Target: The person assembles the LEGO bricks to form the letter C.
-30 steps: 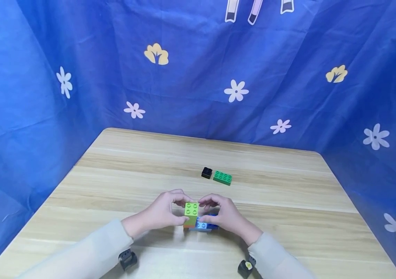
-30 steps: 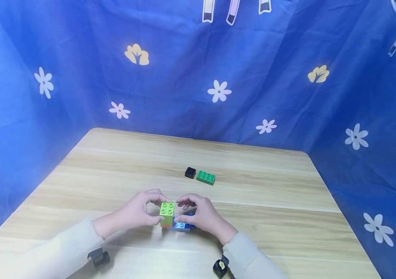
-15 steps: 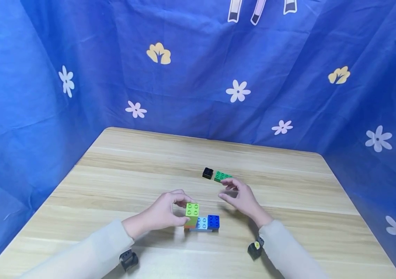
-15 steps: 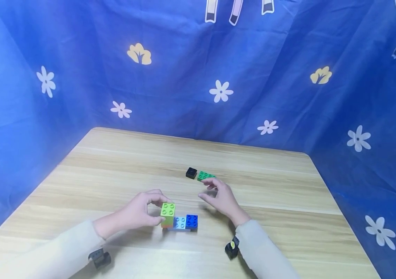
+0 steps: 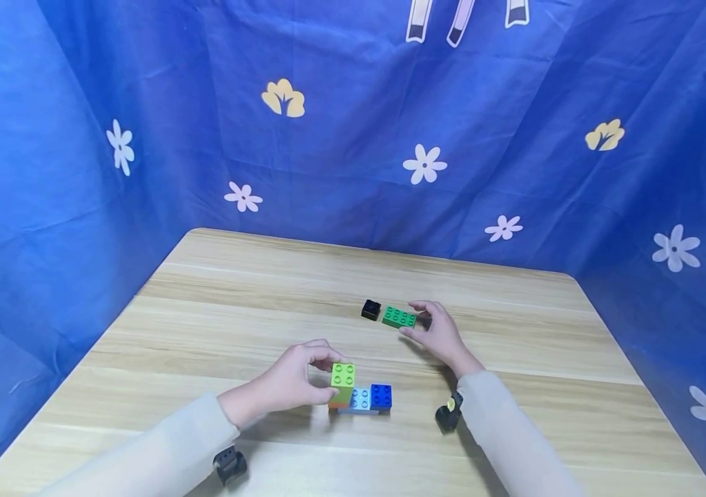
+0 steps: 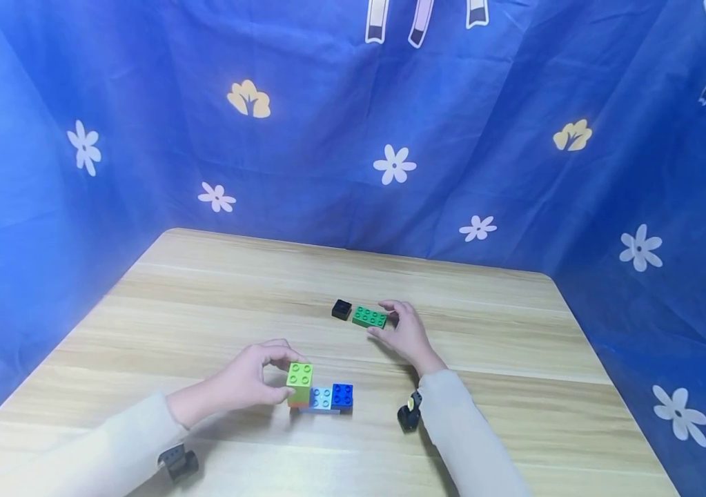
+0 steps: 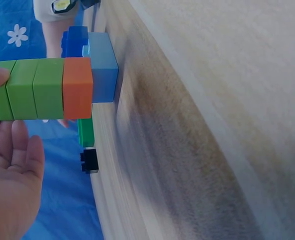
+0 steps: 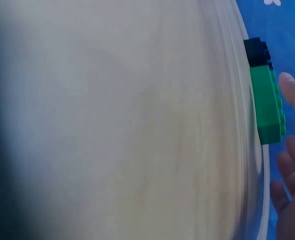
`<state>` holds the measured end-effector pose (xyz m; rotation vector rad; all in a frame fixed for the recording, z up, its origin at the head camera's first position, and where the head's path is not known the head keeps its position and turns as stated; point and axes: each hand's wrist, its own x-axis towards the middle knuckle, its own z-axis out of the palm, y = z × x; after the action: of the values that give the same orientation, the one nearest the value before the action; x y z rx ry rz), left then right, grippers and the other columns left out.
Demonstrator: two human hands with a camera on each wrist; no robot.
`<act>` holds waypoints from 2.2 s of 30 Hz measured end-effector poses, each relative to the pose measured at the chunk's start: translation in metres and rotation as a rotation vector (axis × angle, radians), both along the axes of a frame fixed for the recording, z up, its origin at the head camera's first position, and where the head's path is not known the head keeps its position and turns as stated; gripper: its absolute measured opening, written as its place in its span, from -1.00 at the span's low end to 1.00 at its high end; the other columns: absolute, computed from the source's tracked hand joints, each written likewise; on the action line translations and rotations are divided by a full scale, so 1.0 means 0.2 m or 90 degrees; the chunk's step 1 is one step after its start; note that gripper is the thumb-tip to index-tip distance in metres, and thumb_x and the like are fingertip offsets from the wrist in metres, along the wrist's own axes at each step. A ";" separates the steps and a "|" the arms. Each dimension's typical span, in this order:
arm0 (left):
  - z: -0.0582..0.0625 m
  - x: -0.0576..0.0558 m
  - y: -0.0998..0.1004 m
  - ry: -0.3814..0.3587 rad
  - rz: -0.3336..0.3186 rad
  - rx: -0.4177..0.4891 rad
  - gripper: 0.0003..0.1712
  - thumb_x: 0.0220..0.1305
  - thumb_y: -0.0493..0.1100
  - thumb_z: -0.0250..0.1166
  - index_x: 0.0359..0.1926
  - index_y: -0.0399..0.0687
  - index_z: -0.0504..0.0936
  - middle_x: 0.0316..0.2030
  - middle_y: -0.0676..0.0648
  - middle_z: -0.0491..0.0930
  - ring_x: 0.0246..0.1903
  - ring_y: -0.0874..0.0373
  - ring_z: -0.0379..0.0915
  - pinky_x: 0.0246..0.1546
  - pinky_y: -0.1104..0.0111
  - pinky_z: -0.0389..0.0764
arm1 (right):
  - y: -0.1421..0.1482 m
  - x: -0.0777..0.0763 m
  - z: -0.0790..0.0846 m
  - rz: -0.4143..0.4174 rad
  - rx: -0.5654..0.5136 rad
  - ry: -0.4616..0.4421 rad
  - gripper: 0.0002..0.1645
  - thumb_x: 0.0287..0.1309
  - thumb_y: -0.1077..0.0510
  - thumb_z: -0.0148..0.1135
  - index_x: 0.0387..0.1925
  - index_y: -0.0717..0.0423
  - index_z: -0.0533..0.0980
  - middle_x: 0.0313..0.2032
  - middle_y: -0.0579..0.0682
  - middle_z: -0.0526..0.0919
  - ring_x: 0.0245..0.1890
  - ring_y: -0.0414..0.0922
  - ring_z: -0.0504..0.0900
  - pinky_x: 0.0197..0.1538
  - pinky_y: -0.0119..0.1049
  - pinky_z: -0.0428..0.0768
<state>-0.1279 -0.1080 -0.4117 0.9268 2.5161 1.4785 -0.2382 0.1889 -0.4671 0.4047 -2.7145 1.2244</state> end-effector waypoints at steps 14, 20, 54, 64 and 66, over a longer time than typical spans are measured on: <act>0.00 -0.02 -0.01 0.004 -0.007 0.002 -0.52 -0.12 -0.32 0.47 -0.07 -0.12 0.63 -0.28 0.15 0.54 -0.22 0.21 0.47 -0.05 0.29 0.54 | -0.05 -0.05 -0.01 -0.003 0.076 -0.021 -0.39 -0.03 0.05 0.47 0.09 0.11 0.53 0.04 0.07 0.55 0.00 0.00 0.52 0.11 -0.11 0.47; -0.01 -0.02 0.00 0.011 -0.008 0.004 -0.54 -0.11 -0.33 0.46 -0.08 -0.12 0.64 -0.26 0.14 0.55 -0.22 0.21 0.48 -0.07 0.30 0.56 | -0.04 -0.01 0.01 0.002 0.065 -0.017 -0.47 -0.01 0.07 0.45 0.04 0.12 0.56 -0.04 0.05 0.59 -0.13 -0.05 0.55 0.00 -0.12 0.53; -0.04 0.03 0.02 0.034 0.008 0.003 -0.55 -0.12 -0.34 0.45 -0.09 -0.21 0.62 -0.27 0.13 0.54 -0.24 0.21 0.49 -0.07 0.30 0.56 | -0.19 0.47 0.33 0.325 -0.084 0.141 -0.54 -0.23 0.27 0.54 -0.17 0.14 0.62 -0.24 -0.07 0.63 -0.24 -0.18 0.55 -0.17 -0.21 0.60; -0.03 0.03 0.02 0.044 0.007 0.001 -0.53 -0.13 -0.33 0.45 -0.08 -0.24 0.61 -0.26 0.13 0.54 -0.23 0.23 0.48 -0.07 0.28 0.56 | -0.19 0.48 0.36 0.351 -0.034 0.111 -0.58 -0.14 0.13 0.52 -0.13 0.00 0.64 -0.29 -0.23 0.60 -0.28 -0.24 0.53 -0.20 -0.33 0.57; -0.03 0.03 0.02 0.048 0.006 0.001 -0.53 -0.14 -0.33 0.45 -0.08 -0.23 0.62 -0.26 0.14 0.54 -0.23 0.23 0.48 -0.07 0.28 0.56 | -0.19 0.48 0.38 0.346 -0.021 0.097 -0.57 -0.15 0.13 0.53 -0.14 0.00 0.65 -0.31 -0.24 0.59 -0.30 -0.25 0.52 -0.22 -0.34 0.57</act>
<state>-0.1224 -0.1047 -0.4184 0.9897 2.5757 1.4755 -0.1418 0.1503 -0.3914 1.2360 -2.5276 1.2763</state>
